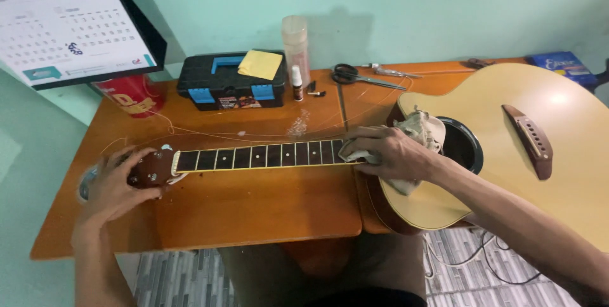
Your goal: Scrubbing and cleaning the fretboard of an acoustic guitar using a cloth and a small cleaning tool.
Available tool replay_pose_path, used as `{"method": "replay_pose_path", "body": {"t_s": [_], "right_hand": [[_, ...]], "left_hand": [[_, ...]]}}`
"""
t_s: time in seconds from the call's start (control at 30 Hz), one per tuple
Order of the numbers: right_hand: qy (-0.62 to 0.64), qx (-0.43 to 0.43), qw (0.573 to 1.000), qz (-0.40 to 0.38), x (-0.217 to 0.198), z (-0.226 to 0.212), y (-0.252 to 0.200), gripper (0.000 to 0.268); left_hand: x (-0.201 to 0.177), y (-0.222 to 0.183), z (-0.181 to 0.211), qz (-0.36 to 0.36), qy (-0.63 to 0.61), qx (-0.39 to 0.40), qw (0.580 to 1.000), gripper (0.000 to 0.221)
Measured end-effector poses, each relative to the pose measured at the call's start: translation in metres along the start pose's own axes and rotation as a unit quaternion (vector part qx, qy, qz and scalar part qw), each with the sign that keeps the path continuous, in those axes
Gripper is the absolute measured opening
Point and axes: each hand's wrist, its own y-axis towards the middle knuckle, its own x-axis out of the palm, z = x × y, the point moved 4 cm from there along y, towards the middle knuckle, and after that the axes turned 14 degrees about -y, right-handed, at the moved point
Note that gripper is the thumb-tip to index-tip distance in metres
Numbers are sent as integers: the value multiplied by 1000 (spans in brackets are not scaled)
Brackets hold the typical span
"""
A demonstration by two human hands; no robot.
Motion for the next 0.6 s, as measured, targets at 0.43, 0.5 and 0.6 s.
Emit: {"method": "replay_pose_path", "body": {"t_s": [0.43, 0.5, 0.6], "right_hand": [[18, 72, 997, -15, -34, 20, -45, 24], [33, 88, 996, -6, -39, 21, -49, 26], [31, 100, 994, -15, -40, 22, -59, 26]], "left_hand": [[35, -18, 74, -34, 37, -19, 999, 92], [52, -10, 70, -38, 54, -19, 998, 91], [83, 1, 60, -57, 22, -12, 998, 95]]}}
